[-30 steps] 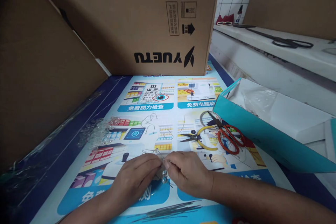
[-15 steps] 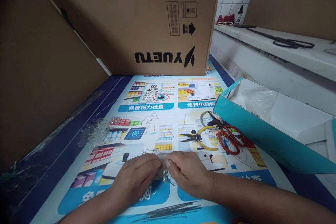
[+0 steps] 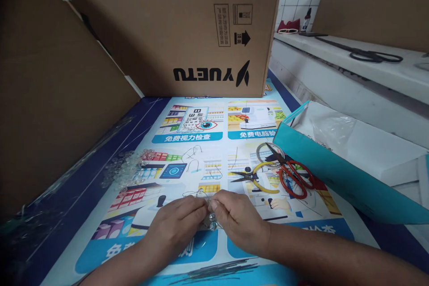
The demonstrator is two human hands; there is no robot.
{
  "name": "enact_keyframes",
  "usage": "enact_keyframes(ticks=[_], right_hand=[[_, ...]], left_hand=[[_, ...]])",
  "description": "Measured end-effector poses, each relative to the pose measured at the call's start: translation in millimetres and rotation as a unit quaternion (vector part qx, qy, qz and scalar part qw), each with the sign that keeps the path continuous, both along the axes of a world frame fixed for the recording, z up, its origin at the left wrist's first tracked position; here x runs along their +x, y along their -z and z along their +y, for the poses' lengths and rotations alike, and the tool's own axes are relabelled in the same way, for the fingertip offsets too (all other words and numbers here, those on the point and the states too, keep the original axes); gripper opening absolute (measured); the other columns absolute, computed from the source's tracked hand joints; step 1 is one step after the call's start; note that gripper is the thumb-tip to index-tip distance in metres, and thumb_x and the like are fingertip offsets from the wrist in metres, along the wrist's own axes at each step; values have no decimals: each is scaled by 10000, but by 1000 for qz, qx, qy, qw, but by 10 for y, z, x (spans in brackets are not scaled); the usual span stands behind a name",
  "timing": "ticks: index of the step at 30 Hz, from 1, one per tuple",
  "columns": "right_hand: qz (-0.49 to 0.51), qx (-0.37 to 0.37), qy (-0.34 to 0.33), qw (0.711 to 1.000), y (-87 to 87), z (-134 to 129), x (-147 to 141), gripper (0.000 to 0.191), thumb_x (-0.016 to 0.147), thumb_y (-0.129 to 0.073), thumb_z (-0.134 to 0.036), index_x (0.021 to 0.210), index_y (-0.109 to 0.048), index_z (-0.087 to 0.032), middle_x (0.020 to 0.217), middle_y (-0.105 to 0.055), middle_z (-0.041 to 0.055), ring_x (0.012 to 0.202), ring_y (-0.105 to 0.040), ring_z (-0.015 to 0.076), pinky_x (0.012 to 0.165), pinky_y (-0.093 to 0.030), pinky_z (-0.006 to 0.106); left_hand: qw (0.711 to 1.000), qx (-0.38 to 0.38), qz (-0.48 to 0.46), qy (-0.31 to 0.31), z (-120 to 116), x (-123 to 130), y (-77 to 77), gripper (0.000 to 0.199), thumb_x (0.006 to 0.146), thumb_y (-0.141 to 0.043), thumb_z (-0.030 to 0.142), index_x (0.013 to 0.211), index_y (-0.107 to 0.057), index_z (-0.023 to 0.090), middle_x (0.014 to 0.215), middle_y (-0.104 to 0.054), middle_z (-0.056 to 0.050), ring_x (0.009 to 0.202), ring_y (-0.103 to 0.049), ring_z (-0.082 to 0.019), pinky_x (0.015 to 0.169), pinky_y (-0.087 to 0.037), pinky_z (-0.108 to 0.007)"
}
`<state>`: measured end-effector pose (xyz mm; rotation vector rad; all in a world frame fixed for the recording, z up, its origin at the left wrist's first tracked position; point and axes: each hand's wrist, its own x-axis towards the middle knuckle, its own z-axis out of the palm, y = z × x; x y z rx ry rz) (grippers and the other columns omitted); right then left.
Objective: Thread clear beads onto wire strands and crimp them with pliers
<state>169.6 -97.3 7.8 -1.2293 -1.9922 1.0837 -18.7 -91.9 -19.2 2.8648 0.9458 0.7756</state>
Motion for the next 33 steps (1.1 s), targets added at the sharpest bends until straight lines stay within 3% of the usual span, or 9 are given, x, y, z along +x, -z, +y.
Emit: enact_keyframes(ticks=[11,21,26,33], right_hand=[[-19,7,8,1000,-15,31,32,270,898,-359,-287,658,-422,-179,595,-432,-38,566,-398,83,532,-296,202],[-16,-10,35,999,-19,54,55,246,889,-379,-290,705,-495,-177,651,-496,-22,613,-445,98,554,-331,206],[2,-24,57,998,16,80,78,196,876,-416,-279,780,-560,-187,688,-548,-25,642,-484,97,572,-363,194],[-4,-19,60,998,54,74,94,171,861,-428,-245,853,-594,-205,735,-599,-22,681,-526,105,599,-390,197]], left_hand=[[993,-30,112,20,-5,-19,-67,112,851,-451,154,937,-518,177,835,-556,-34,703,-492,-191,599,-415,-331],[998,-21,61,-1,0,-47,-28,114,812,-472,124,714,-492,179,763,-560,-24,667,-484,-179,595,-411,-322],[999,-23,8,-26,-14,-80,-80,85,793,-483,124,824,-550,166,763,-594,-44,690,-527,-183,616,-435,-325],[996,-67,-50,-44,-6,-106,-97,250,818,-425,120,1032,-543,173,847,-636,-62,737,-582,-194,626,-476,-328]])
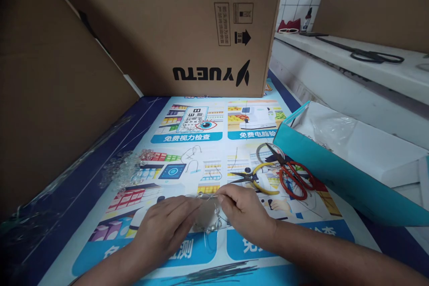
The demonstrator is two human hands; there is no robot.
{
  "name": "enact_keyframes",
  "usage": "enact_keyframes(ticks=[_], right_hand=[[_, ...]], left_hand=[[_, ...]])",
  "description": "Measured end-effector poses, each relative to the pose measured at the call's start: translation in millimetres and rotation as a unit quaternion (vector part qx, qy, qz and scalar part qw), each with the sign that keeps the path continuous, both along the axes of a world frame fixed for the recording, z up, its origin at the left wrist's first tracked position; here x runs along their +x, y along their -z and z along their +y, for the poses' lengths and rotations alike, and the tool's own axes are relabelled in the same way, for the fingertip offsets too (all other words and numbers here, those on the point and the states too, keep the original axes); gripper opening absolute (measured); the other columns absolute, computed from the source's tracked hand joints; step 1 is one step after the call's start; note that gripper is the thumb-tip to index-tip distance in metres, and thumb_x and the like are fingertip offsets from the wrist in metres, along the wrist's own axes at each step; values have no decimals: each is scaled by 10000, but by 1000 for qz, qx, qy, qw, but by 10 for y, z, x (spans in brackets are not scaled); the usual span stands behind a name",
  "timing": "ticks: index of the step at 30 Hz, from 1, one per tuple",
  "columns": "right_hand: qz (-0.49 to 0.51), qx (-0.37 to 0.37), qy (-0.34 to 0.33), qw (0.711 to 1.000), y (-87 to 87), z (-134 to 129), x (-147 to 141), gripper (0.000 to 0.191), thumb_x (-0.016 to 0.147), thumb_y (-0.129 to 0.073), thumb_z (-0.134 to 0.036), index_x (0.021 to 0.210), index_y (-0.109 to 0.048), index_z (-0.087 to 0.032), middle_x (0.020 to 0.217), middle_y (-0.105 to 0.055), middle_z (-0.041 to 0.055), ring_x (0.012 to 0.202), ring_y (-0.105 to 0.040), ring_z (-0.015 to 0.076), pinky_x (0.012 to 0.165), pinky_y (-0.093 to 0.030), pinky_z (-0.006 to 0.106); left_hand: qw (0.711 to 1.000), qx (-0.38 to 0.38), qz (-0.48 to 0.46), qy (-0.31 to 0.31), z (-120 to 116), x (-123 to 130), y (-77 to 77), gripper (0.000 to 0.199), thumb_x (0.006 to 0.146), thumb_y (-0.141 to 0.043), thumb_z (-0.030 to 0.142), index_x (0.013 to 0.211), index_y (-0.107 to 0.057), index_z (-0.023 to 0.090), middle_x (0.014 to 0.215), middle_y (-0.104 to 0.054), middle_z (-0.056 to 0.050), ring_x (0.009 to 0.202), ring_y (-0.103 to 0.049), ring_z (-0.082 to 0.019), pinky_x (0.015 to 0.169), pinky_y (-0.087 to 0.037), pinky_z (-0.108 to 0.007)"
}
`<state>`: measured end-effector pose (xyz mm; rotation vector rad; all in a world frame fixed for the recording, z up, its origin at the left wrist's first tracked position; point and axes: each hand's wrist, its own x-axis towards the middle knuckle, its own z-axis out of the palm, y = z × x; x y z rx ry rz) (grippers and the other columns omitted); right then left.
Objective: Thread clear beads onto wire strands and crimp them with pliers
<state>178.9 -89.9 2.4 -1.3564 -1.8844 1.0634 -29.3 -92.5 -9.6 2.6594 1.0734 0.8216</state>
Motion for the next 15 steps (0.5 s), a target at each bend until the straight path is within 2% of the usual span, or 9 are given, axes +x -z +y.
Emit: enact_keyframes(ticks=[8,13,15], right_hand=[[2,10,6,1000,0,8,-6,142,843,-448,-235,811,-581,-198,647,-546,-37,602,-487,90,544,-370,189],[9,-19,5,1000,9,8,-8,153,854,-433,-255,799,-564,-199,608,-516,-42,562,-469,86,521,-363,191],[19,-38,3,999,30,5,-8,151,864,-418,-271,852,-554,-206,614,-527,-42,559,-482,87,521,-367,194]], left_hand=[[998,-59,-17,-5,-1,1,29,260,812,-430,103,1032,-539,189,842,-646,-48,722,-598,-190,632,-498,-335],[998,-62,-31,13,1,13,27,268,825,-425,99,1049,-530,200,882,-654,-48,755,-605,-184,657,-504,-322],[997,-62,-34,12,-5,12,30,251,832,-421,104,1038,-531,196,889,-654,-52,770,-605,-185,660,-505,-319]])
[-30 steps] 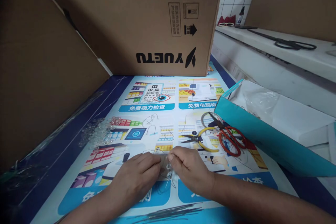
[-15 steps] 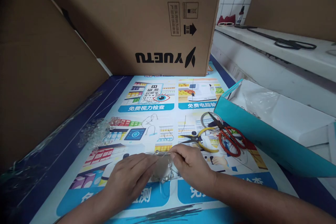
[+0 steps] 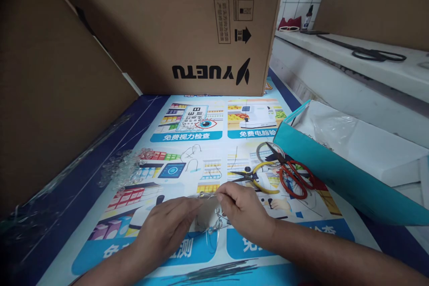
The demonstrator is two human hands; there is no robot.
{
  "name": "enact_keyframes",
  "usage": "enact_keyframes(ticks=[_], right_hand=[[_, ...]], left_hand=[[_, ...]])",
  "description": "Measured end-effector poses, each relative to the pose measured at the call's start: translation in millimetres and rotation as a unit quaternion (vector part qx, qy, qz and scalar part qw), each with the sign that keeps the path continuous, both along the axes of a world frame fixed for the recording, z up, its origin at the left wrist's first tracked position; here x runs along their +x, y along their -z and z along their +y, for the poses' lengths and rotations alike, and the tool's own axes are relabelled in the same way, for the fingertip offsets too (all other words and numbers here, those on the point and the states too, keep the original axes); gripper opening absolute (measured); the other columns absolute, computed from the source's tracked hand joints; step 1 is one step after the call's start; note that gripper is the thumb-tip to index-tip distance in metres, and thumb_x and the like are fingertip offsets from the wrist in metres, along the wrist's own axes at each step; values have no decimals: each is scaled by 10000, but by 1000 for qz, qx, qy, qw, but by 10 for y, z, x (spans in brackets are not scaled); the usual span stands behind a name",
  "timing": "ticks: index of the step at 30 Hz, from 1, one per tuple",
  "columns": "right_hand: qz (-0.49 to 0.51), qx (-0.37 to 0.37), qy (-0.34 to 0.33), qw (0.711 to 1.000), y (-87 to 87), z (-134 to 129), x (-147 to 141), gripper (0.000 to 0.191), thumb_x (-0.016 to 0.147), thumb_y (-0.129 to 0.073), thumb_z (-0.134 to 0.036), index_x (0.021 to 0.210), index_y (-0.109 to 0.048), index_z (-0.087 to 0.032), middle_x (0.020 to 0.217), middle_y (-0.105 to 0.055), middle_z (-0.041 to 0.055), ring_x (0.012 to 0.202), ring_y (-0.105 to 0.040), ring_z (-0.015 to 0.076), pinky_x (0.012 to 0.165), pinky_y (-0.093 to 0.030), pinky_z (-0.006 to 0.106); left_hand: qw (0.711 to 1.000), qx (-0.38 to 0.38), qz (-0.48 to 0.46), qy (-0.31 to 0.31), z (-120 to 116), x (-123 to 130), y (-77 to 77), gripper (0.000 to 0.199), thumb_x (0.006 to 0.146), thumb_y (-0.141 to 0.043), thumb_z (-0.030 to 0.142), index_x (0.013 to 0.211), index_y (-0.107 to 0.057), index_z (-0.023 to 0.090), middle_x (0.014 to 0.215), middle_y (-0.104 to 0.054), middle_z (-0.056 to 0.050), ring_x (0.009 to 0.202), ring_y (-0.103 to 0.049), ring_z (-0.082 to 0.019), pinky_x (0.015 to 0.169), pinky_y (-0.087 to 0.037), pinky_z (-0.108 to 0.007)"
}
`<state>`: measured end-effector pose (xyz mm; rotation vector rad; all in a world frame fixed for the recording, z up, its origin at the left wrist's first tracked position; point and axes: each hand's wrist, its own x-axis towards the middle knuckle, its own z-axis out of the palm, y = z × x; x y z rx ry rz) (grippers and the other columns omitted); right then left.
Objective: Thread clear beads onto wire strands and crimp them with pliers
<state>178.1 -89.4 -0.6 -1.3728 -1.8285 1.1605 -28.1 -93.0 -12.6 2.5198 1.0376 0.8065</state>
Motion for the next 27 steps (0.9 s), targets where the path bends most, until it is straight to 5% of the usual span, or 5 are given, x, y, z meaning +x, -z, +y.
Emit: enact_keyframes(ticks=[5,27], right_hand=[[13,-37,6,999,16,-14,-5,180,875,-399,-290,1009,-498,-223,607,-541,-43,557,-511,98,515,-373,200],[-27,24,-13,999,-52,-39,-37,239,886,-364,-280,1055,-523,-221,598,-490,-38,538,-461,107,517,-352,217]], left_hand=[[1000,-11,3,-1,-17,-4,15,250,836,-404,108,1037,-536,174,843,-643,-61,730,-592,-177,636,-501,-310],[998,56,8,32,0,72,7,157,825,-416,89,867,-551,156,700,-600,-34,638,-533,-153,574,-463,-280]])
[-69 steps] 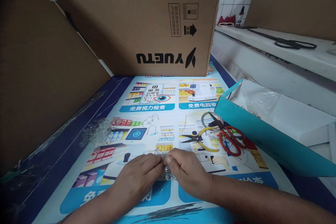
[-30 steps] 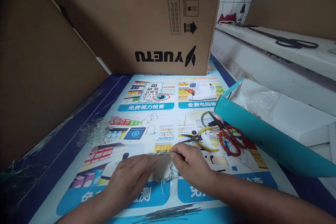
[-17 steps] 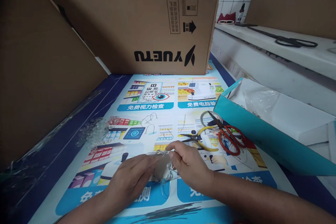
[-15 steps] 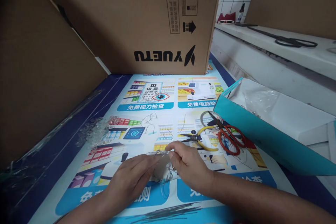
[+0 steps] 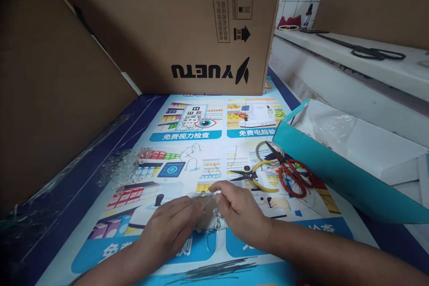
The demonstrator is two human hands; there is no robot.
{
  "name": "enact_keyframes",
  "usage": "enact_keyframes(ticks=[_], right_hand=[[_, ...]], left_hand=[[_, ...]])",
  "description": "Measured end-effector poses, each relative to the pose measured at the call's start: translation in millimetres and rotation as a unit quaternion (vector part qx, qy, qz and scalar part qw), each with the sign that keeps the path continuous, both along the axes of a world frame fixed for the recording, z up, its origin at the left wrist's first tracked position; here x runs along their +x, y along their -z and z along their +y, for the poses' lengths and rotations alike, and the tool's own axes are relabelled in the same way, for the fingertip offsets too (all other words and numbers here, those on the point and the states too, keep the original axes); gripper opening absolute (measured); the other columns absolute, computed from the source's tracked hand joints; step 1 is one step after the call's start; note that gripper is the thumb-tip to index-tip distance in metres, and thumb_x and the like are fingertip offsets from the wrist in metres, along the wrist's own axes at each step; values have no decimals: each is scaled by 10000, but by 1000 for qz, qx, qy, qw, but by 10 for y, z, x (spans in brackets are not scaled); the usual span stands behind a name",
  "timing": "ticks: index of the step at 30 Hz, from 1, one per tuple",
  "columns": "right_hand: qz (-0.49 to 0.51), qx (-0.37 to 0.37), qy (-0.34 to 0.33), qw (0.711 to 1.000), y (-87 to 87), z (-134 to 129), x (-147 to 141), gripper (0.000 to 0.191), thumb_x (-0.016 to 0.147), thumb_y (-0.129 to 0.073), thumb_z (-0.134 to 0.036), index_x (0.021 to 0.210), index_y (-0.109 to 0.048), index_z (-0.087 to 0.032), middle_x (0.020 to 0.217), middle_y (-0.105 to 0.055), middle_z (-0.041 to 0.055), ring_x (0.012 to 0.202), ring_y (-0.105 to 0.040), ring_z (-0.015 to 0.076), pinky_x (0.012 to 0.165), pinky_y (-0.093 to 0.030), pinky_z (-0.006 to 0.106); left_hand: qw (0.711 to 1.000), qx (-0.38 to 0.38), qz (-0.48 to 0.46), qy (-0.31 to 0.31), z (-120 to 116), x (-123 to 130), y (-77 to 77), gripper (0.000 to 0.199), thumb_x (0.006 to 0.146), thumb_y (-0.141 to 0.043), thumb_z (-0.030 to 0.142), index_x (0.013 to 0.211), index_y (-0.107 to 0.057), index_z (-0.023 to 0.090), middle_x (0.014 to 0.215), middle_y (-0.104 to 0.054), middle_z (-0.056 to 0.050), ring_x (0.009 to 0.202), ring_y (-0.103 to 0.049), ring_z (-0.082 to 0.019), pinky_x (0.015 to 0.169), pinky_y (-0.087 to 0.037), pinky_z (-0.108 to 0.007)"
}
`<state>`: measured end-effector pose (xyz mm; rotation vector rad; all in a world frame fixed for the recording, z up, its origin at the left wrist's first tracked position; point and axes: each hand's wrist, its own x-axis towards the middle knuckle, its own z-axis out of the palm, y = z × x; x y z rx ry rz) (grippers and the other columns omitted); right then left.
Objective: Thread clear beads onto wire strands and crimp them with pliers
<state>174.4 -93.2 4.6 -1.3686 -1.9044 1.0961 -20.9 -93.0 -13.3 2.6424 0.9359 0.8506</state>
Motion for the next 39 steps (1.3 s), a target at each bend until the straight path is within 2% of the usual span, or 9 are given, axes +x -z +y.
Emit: enact_keyframes(ticks=[10,19,29,39], right_hand=[[17,-7,2,1000,26,-9,0,234,883,-369,-287,1057,-515,-231,598,-492,-40,533,-456,103,501,-358,213],[18,-20,10,1000,46,-2,10,226,881,-378,-289,1055,-514,-242,599,-509,-42,533,-474,102,492,-364,204],[31,-35,10,999,65,5,7,231,877,-385,-301,1063,-504,-233,587,-501,-43,528,-490,108,491,-362,206],[28,13,-49,998,81,-20,23,237,844,-424,-224,1080,-443,-213,576,-419,-68,508,-377,89,488,-312,199]], left_hand=[[1000,6,12,6,3,-13,30,151,828,-434,102,882,-559,167,728,-618,-27,660,-548,-152,599,-459,-285],[1000,2,0,19,12,-19,-9,156,829,-448,93,909,-559,168,757,-633,-30,663,-557,-154,592,-461,-283],[1000,19,-11,18,7,-43,30,203,824,-486,111,1000,-559,179,859,-657,-40,771,-593,-164,669,-502,-307],[1000,1,-8,16,26,-43,-2,205,833,-465,101,994,-567,176,913,-661,-38,801,-606,-163,665,-510,-303]])
